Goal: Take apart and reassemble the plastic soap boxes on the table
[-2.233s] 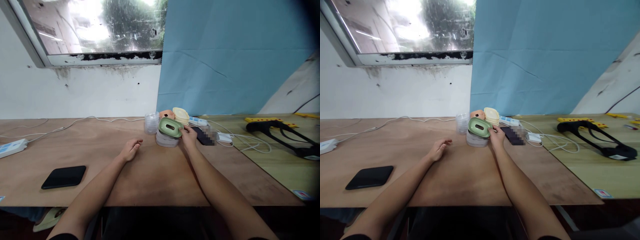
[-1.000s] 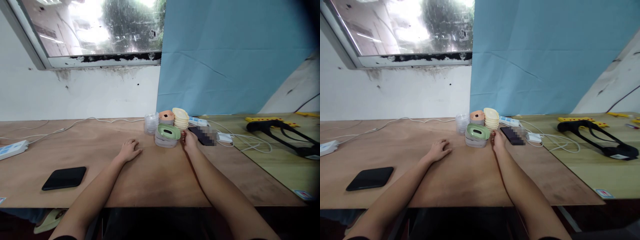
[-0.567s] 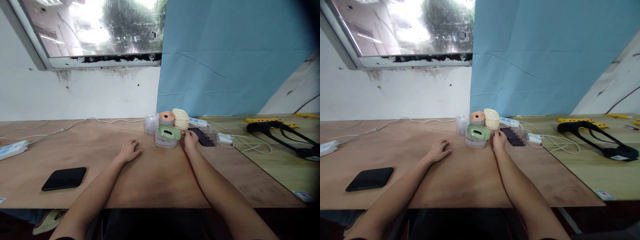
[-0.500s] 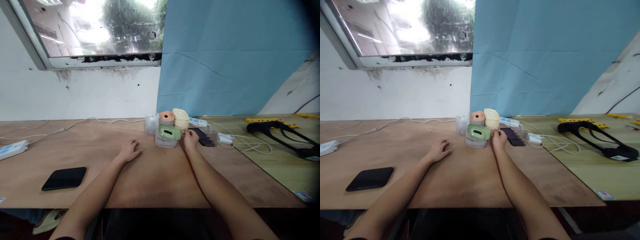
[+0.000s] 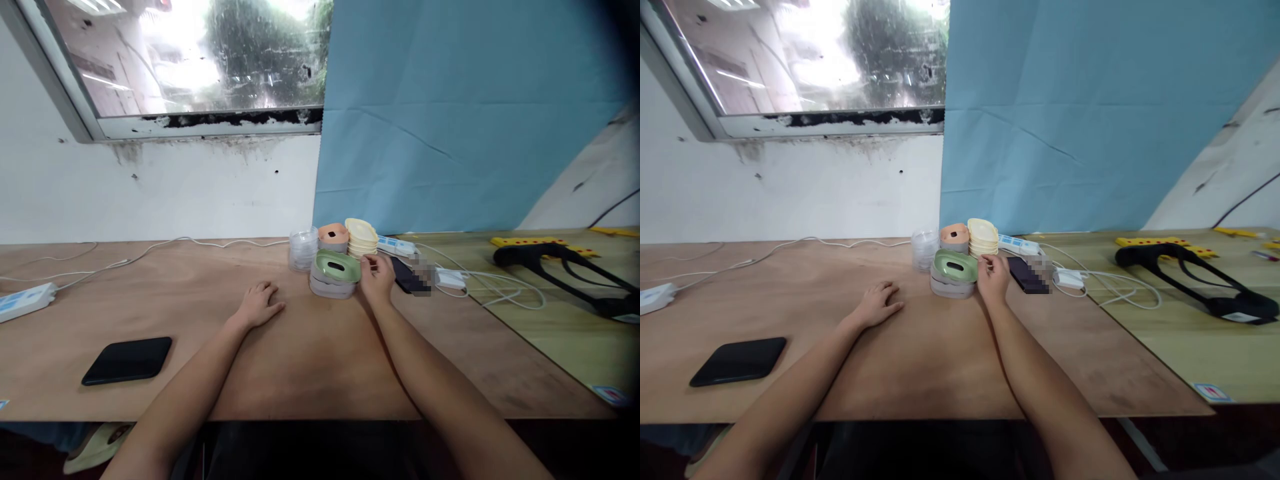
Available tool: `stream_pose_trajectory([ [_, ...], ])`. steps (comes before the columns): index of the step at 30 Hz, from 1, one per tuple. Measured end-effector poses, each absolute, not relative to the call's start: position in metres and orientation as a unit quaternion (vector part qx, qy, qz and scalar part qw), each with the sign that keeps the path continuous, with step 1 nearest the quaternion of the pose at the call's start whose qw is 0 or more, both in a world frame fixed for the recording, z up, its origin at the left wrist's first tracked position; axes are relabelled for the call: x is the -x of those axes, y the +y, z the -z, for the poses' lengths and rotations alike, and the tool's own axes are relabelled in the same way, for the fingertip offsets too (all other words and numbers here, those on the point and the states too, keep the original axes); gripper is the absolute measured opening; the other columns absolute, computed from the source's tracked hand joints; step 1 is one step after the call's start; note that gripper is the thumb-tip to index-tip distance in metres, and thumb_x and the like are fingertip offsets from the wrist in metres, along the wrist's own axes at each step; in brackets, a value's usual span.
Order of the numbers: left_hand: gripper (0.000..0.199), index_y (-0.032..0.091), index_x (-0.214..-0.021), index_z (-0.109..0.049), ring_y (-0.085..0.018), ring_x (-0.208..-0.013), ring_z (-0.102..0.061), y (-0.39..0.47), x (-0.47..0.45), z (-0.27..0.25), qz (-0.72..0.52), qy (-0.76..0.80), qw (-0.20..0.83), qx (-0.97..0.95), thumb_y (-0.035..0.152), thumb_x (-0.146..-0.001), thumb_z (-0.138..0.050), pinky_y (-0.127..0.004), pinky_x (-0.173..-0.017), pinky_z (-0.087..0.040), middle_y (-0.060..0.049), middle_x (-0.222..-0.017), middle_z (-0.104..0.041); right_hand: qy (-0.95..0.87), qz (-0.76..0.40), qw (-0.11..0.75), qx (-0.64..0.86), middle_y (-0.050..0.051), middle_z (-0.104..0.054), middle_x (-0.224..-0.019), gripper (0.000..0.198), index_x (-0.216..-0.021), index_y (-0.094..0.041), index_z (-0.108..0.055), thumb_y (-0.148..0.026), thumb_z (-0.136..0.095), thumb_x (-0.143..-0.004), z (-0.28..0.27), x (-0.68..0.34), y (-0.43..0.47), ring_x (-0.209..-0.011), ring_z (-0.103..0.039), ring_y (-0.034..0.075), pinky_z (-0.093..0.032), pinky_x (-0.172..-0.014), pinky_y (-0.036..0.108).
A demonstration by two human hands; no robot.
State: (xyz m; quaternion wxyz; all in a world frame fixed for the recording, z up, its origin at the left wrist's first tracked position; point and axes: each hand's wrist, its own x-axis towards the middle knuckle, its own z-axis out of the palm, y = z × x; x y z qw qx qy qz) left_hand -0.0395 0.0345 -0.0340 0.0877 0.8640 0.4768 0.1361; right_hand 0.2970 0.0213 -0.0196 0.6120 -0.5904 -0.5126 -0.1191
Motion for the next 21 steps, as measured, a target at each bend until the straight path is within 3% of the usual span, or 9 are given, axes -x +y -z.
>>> stream_pose_trajectory([
  [6, 0.064, 0.019, -0.13, -0.052, -0.032, -0.13, -0.039, 0.036, 0.039, 0.036, -0.136, 0.475, 0.089, -0.865, 0.061, -0.082, -0.045, -0.048, -0.106, -0.03, -0.016, -0.139, -0.045, -0.454, 0.18, 0.621, 0.613, 0.01, -0.059, -0.094, 0.032, -0.105, -0.014, -0.06, -0.035, -0.046, -0.086, 0.019, -0.324, 0.031, -0.082, -0.055, 0.02, -0.046, -0.078, 0.035],
  [10, 0.065, 0.018, -0.13, -0.051, -0.032, -0.13, -0.039, 0.037, 0.04, 0.035, -0.131, 0.473, 0.09, -0.867, 0.061, -0.082, -0.045, -0.047, -0.105, -0.031, -0.016, -0.138, -0.045, -0.501, 0.226, 0.581, 0.6, 0.012, -0.056, -0.105, 0.035, -0.112, -0.016, -0.058, -0.034, -0.048, -0.085, 0.01, -0.335, 0.04, -0.101, -0.052, 0.025, -0.041, -0.091, 0.041],
  [13, 0.064, 0.019, -0.13, -0.051, -0.032, -0.13, -0.039, 0.036, 0.04, 0.035, -0.133, 0.47, 0.085, -0.868, 0.062, -0.082, -0.045, -0.046, -0.106, -0.03, -0.015, -0.139, -0.045, -0.558, 0.245, 0.529, 0.591, 0.013, -0.055, -0.109, 0.031, -0.107, -0.017, -0.061, -0.033, -0.049, -0.085, 0.003, -0.336, 0.045, -0.108, -0.049, 0.026, -0.038, -0.095, 0.041],
  [21, 0.065, 0.021, -0.131, -0.05, -0.032, -0.13, -0.038, 0.033, 0.039, 0.035, -0.137, 0.465, 0.082, -0.871, 0.063, -0.082, -0.044, -0.047, -0.106, -0.031, -0.015, -0.14, -0.043, -0.591, 0.286, 0.442, 0.61, 0.012, -0.059, -0.1, 0.023, -0.096, -0.016, -0.059, -0.033, -0.052, -0.083, -0.002, -0.333, 0.056, -0.097, -0.049, 0.027, -0.035, -0.088, 0.04],
])
